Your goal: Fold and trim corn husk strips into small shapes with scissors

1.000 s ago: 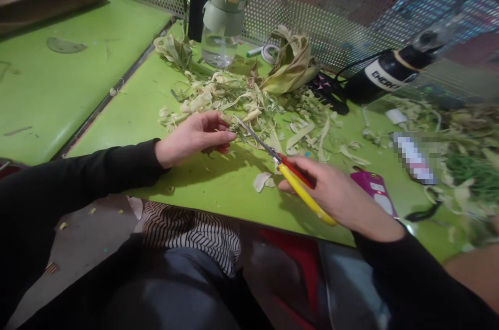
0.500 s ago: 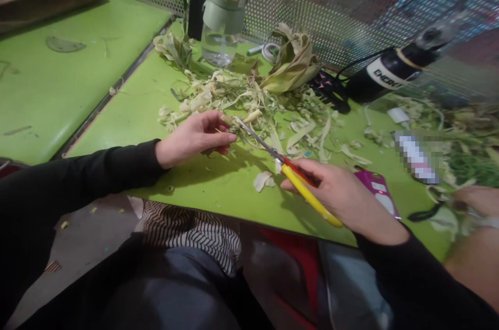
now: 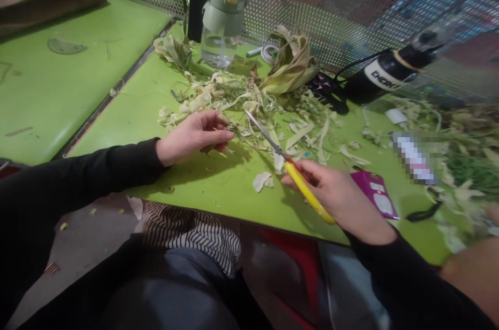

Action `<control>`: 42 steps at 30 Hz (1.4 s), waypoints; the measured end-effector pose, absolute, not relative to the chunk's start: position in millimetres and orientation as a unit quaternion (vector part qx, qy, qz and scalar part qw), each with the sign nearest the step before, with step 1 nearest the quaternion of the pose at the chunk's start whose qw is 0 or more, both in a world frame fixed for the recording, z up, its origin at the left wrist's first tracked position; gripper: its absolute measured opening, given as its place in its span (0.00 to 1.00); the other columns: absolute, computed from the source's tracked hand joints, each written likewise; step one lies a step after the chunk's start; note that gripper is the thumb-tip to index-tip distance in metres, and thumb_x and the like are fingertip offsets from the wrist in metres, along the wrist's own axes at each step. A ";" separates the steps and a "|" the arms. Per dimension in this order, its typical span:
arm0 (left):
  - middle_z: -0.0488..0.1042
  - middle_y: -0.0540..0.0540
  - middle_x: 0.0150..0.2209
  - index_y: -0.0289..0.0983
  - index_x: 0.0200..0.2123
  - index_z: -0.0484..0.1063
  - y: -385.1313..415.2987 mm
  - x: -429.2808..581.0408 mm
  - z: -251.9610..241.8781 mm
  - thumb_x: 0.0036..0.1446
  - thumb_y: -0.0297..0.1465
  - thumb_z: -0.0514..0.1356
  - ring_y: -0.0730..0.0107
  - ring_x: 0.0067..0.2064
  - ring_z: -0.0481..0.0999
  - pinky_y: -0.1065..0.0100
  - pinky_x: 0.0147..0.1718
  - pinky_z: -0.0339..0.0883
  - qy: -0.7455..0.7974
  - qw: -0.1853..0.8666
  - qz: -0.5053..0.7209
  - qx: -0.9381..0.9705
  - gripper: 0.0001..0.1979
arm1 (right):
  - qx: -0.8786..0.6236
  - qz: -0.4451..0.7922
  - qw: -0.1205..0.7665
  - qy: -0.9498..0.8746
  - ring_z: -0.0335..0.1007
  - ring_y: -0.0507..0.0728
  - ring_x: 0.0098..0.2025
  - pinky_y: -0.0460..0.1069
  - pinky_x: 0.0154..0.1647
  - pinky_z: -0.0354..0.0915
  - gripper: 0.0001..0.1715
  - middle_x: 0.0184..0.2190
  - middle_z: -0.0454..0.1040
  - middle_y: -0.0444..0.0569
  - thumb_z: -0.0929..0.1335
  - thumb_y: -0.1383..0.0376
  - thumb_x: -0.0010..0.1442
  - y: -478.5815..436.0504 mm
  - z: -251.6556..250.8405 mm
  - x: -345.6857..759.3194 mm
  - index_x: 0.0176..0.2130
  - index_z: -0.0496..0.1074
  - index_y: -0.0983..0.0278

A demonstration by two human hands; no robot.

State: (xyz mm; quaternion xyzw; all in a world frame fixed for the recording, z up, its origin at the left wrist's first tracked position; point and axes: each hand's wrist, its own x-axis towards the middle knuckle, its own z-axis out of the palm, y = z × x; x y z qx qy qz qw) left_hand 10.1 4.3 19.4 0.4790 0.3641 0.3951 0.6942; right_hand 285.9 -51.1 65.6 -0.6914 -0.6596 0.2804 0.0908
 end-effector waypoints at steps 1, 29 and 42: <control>0.69 0.55 0.27 0.34 0.36 0.64 4.2 10.1 19.2 0.57 0.22 0.64 0.81 0.25 0.74 0.75 0.26 0.65 0.361 0.697 0.400 0.472 0.09 | -0.692 0.300 0.088 -0.650 0.64 0.54 0.22 0.48 0.21 0.61 0.33 0.25 0.75 0.48 0.68 0.36 0.48 -50.9 66.9 285.1 0.34 0.75 0.61; 0.76 0.51 0.34 0.36 0.41 0.67 4.8 9.0 20.8 0.57 0.18 0.62 0.76 0.36 0.78 0.69 0.38 0.76 0.316 0.751 0.485 0.318 0.12 | -0.527 0.603 0.182 -0.571 0.56 0.50 0.23 0.48 0.25 0.60 0.31 0.27 0.64 0.42 0.67 0.37 0.55 -83.9 44.8 261.4 0.46 0.71 0.56; 0.76 0.52 0.36 0.37 0.44 0.71 5.3 8.4 13.1 0.54 0.22 0.66 0.82 0.28 0.72 0.71 0.35 0.75 0.317 0.688 0.503 0.416 0.14 | -0.511 0.641 0.186 -0.543 0.54 0.47 0.21 0.45 0.23 0.58 0.38 0.25 0.61 0.40 0.63 0.34 0.57 -89.8 36.6 258.4 0.48 0.66 0.61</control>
